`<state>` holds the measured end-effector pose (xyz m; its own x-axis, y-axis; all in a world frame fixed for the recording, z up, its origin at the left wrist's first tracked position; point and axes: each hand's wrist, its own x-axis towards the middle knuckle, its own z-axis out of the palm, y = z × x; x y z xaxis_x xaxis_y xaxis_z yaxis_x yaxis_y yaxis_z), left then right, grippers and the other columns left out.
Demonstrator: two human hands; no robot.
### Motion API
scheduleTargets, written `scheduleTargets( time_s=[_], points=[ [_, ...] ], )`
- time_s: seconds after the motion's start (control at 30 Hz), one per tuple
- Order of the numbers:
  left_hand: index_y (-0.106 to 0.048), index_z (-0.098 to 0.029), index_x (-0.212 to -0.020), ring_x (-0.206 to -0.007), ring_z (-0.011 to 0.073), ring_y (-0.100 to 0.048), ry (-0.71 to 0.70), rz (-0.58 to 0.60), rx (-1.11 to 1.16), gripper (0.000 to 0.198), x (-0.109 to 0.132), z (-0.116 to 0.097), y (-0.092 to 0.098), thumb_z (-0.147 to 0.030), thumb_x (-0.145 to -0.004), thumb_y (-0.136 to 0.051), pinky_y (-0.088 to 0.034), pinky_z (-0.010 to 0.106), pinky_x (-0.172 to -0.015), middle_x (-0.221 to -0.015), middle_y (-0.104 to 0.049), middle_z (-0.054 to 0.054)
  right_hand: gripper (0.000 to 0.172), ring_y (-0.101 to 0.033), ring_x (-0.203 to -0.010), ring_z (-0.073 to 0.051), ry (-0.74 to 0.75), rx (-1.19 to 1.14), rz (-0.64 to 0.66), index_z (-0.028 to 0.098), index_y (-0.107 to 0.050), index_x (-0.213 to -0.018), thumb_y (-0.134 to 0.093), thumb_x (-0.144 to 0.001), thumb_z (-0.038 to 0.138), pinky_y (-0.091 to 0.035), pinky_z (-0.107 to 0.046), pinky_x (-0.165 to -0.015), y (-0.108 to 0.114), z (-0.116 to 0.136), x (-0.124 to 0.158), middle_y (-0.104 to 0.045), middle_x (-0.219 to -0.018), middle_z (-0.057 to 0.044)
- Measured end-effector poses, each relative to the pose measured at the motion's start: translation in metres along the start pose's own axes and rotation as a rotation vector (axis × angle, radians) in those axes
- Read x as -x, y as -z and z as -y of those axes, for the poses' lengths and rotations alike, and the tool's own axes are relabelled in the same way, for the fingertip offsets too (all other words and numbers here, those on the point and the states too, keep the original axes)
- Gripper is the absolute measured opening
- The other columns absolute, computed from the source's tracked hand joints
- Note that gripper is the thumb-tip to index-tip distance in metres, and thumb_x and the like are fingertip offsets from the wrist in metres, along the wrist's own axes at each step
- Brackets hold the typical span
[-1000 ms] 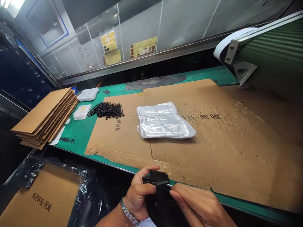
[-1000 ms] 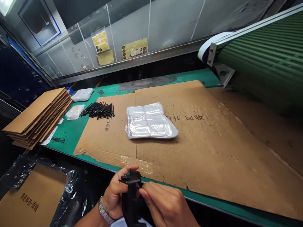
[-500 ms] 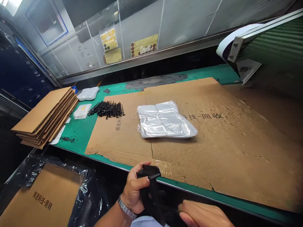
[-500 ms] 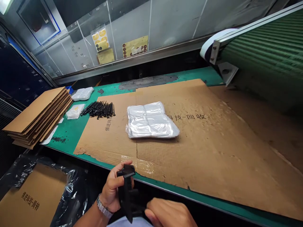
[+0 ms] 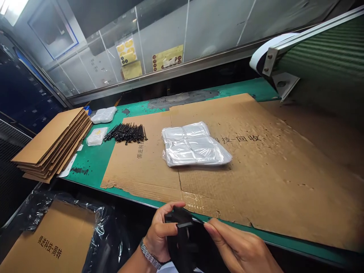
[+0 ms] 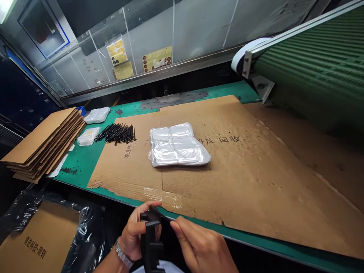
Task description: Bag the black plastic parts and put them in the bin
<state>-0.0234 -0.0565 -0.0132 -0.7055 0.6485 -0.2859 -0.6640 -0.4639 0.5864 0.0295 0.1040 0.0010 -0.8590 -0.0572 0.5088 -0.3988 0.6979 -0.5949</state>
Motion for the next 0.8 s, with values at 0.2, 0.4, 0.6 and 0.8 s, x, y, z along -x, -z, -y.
scheduleTargets(
  time_s=[0.2,0.4,0.6,0.8],
  points=[
    [-0.062,-0.024,-0.106,-0.039,-0.0019,-0.028,0.316,0.119,0.369,0.046,0.004,-0.002,-0.013,-0.039,-0.064,-0.072,-0.008,0.011,-0.033,-0.069,-0.046,-0.002,0.043,-0.051,-0.043,-0.012,-0.075,0.294,-0.143,0.021,-0.048,-0.067,-0.028,-0.099,0.040,-0.035,-0.023,-0.041,0.001,-0.026,-0.013,-0.049,-0.053,0.003],
    [-0.065,-0.018,-0.093,-0.051,-0.0014,-0.038,0.243,-0.018,0.625,0.035,0.011,0.010,-0.018,-0.029,-0.063,-0.075,-0.029,0.007,-0.045,-0.076,-0.044,-0.001,0.052,-0.048,-0.057,-0.022,0.008,0.906,-0.163,0.018,-0.055,-0.067,-0.017,-0.099,0.034,-0.038,-0.031,-0.051,0.018,-0.067,-0.015,-0.049,-0.065,-0.008],
    [-0.060,-0.015,-0.095,-0.058,0.0015,-0.048,0.208,-0.013,0.769,0.021,0.012,0.009,-0.023,-0.025,-0.076,-0.062,-0.032,0.009,-0.050,-0.072,-0.045,-0.002,0.055,-0.037,-0.050,-0.025,-0.037,1.038,-0.311,0.022,-0.050,-0.061,-0.013,-0.096,0.042,-0.025,-0.031,-0.040,0.022,-0.094,-0.007,-0.043,-0.056,-0.008],
    [-0.060,-0.015,-0.092,-0.066,0.0065,-0.051,0.134,0.069,0.802,0.034,0.006,0.011,-0.021,-0.029,-0.063,-0.074,-0.037,0.016,-0.057,-0.075,-0.049,-0.002,0.025,-0.054,-0.071,-0.024,0.061,0.624,-0.355,0.012,-0.055,-0.094,-0.039,-0.096,0.030,-0.044,-0.035,-0.067,0.010,-0.046,-0.003,-0.058,-0.080,-0.010]
  ],
)
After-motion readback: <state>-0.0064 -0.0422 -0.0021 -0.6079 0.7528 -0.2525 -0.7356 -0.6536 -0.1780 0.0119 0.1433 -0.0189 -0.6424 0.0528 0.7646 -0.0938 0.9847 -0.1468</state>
